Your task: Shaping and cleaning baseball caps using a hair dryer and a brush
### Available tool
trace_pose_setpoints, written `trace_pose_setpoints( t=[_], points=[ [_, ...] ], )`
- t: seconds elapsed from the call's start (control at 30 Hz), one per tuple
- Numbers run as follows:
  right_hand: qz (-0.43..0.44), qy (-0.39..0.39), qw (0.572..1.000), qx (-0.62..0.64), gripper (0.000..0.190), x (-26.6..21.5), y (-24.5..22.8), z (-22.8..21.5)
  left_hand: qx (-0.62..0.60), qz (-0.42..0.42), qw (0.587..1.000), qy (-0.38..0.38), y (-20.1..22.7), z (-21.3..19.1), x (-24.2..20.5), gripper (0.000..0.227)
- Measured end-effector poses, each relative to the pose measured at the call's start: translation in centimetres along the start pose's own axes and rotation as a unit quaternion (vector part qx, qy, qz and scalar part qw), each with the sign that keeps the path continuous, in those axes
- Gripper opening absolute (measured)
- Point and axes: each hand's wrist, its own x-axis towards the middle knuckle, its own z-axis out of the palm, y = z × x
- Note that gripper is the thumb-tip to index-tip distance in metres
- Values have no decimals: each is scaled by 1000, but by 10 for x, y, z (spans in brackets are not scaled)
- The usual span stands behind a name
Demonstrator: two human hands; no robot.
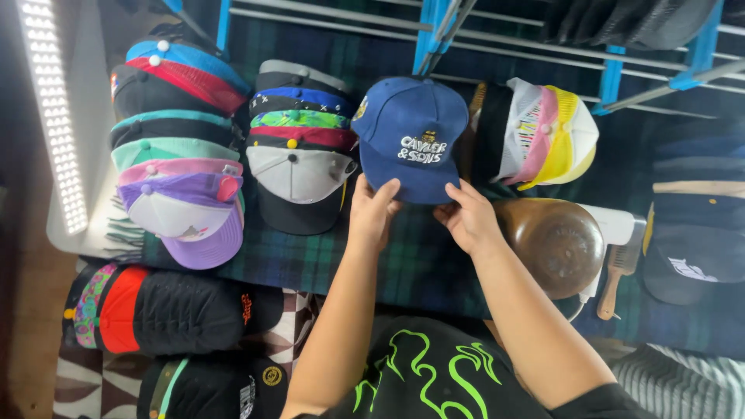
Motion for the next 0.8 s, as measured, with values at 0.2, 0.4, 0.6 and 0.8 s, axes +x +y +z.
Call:
trace_pose_setpoints(
  t=[0.2,0.4,0.6,0.8],
  points=[
    [-108,-23,993,46,37,-84,-71,-8,-41,-14,993,-109,5,66,-89,51],
    [-117,15,992,52,28,-92,-106,-80,10,-11,948,-319,6,107,-136,70],
    [-54,-4,987,149,9,-143,-140,-153,86,55,928,-359,-41,124,-147,63],
    [3,-127,960,251,23,-192,-163,-221,44,-6,917,-397,-158,179,-195,29]
  ],
)
